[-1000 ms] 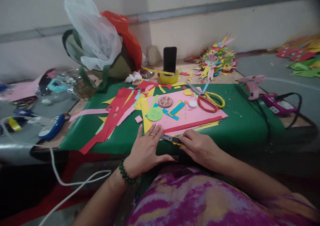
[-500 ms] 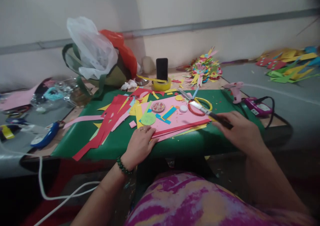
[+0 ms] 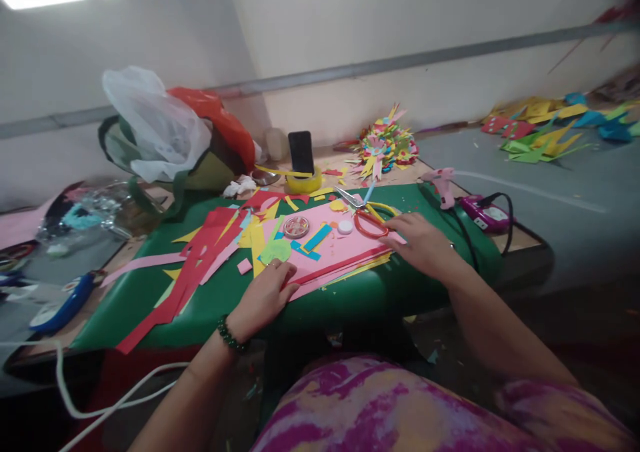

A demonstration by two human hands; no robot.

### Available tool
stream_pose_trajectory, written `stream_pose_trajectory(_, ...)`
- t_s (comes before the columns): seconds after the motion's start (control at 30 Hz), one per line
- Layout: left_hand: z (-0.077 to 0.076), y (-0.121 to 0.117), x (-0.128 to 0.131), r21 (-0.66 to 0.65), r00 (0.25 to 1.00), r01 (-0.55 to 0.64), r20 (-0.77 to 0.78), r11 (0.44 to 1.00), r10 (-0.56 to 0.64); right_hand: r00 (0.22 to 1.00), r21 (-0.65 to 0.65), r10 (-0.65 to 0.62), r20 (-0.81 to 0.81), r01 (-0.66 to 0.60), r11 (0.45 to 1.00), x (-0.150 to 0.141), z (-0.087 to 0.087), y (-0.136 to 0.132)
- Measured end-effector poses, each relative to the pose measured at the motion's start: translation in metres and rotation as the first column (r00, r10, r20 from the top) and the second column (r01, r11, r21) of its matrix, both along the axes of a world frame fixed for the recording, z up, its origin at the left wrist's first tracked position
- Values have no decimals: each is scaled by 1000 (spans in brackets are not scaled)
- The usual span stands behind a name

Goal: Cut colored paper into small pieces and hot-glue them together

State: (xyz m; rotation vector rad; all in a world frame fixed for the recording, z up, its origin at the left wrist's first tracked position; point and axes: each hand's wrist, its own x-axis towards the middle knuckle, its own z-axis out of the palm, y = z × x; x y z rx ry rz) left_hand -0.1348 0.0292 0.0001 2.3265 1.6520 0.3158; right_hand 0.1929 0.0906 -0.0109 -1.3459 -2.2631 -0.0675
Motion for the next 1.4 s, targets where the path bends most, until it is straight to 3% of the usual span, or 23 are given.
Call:
stream_pose_trajectory(0.07,3,1,1,-25,1000,7,3,1000,-7,960,-153,279,-36,-282,947,-22,6,0)
stream_pose_trajectory(0.13,7,0,1,-46,1000,6,7,999,-6,923,-301,386,-3,-369,879,-37,8,3)
stream_pose_trajectory(0.23,12,-3,2,-70,1000,-3,2,998,3,916,-418,397,51,-342,842,-45,9,8)
stream_pose_trajectory(0.4,15,-6,4,-114,999,-51,2,992,52,951,-485,306,36,-251,838,-38,15,7)
stream_pose_trajectory(0.5,16,-2,8,-197,997,-68,32,978,76,961,-551,278,9,-227,803,-35,18,6)
stream_pose_trajectory(0.6,17,2,9,-245,997,-56,34,968,66,944,-566,330,-15,-280,776,-33,19,9)
stream_pose_trajectory(0.73,24,6,2,-136,994,-42,95,990,56,938,-562,326,-121,-335,756,-31,32,20)
stream_pose_trajectory(0.83,41,14,-9,-35,983,-78,166,996,83,918,-521,361,-162,-390,759,-38,55,34)
stream_pose_trajectory(0.93,66,30,-15,167,957,-228,222,959,189,913,-400,376,-155,-406,822,-56,80,56)
stream_pose_trajectory(1.0,78,44,-13,179,948,-232,261,956,181,876,-376,459,-145,-478,794,-73,89,71)
stream_pose_trajectory(1.1,82,66,-4,11,954,-60,296,998,54,796,-483,552,-247,-595,642,-94,86,91)
stream_pose_trajectory(1.17,76,80,4,-170,938,72,346,983,-9,774,-533,539,-331,-625,571,-101,76,101)
stream_pose_trajectory(1.3,56,102,18,-299,859,316,494,900,-138,761,-547,508,-403,-646,533,-100,52,113)
stream_pose_trajectory(1.4,40,110,23,-389,770,399,634,830,-74,748,-529,470,-468,-663,529,-97,42,116)
